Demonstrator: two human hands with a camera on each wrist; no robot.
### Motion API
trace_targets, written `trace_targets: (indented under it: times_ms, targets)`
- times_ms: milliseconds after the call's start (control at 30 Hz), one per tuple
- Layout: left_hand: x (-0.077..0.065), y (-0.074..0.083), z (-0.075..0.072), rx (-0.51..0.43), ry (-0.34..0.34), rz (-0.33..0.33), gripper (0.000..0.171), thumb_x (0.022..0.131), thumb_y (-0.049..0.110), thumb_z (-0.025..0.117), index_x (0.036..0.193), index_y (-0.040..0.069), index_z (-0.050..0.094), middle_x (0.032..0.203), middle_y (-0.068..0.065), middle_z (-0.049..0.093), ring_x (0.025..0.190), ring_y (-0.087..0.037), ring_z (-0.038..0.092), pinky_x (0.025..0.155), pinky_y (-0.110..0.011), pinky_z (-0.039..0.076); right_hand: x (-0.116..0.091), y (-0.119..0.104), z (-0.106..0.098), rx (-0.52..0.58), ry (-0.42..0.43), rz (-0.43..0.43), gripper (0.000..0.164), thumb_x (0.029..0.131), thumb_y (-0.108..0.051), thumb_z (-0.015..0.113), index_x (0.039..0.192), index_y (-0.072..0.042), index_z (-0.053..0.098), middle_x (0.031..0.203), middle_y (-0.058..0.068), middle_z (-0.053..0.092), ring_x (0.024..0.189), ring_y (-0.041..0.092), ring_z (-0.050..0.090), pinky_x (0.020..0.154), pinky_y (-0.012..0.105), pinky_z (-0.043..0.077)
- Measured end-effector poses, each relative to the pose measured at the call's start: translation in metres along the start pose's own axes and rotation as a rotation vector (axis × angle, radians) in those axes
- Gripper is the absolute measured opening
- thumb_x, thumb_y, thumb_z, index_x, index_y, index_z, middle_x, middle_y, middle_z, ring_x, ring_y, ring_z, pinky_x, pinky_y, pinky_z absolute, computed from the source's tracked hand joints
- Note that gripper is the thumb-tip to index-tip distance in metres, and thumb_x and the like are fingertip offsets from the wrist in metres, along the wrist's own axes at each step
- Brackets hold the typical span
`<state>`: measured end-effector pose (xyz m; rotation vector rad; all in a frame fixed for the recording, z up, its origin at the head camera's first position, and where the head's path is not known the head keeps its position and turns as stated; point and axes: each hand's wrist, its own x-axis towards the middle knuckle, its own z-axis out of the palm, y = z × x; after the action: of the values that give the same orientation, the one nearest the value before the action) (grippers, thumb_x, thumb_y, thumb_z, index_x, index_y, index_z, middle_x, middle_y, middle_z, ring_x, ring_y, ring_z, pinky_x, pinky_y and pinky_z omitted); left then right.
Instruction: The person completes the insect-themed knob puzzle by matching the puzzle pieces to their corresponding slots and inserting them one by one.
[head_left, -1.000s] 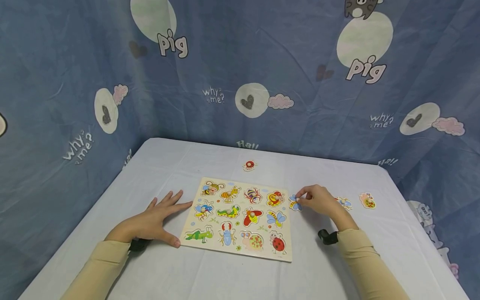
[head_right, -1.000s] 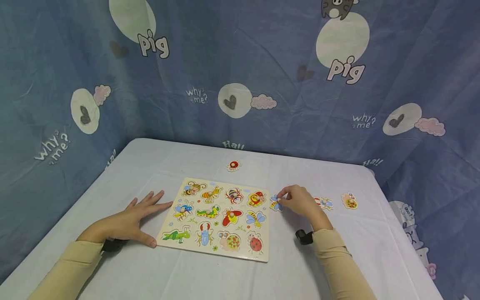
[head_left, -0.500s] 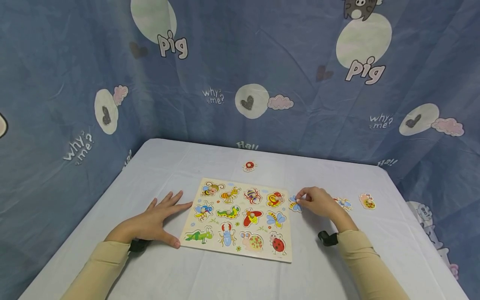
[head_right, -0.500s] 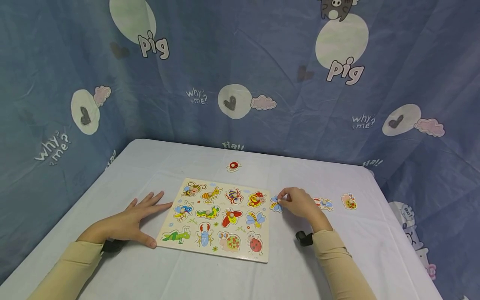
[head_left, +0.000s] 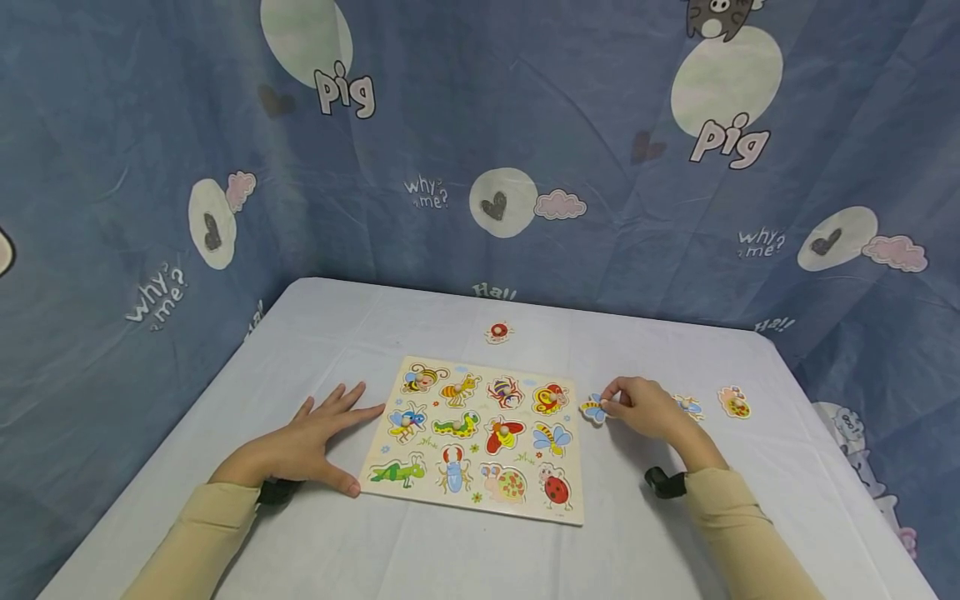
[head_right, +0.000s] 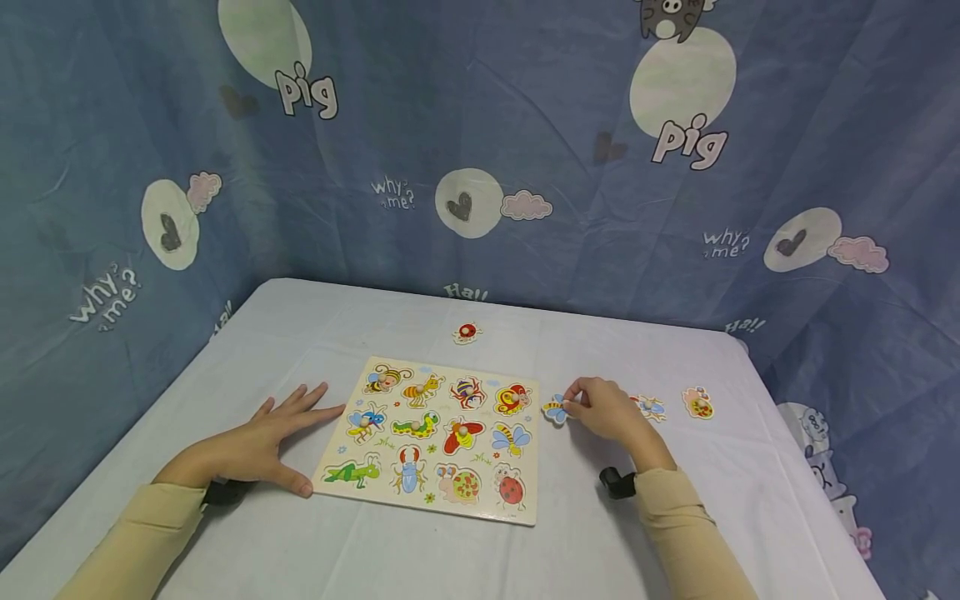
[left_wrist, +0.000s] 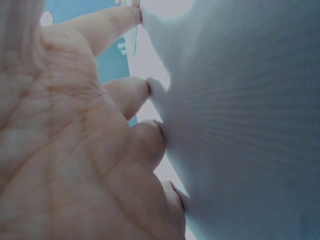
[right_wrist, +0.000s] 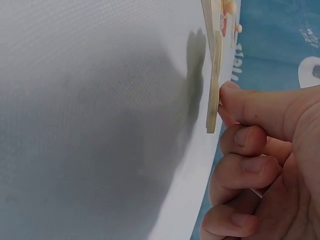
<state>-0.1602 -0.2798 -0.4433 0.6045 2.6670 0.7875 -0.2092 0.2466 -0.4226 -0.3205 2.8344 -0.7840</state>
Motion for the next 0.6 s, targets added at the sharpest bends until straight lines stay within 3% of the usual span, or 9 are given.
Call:
trace_targets:
  times_ms: [600]
  targets:
    - [-0.0011,0.0034,-0.0014,-0.001,0.0,0.001,0.122,0.06,0.056,0.101,0.165,0.025,0.046,0.18,-0.025,0.013,0.164,-0.058,0.0,0.122,-0.084,-0.006,-0.0097,-0.0064,0.0029,0.027,0.011,0.021,0.019,0.102,-0.024,0.071,0.109,-0.007,0.073,0.07,-0.001,0.055,0.062,0.014,0.048,0.056,0.027,0.038]
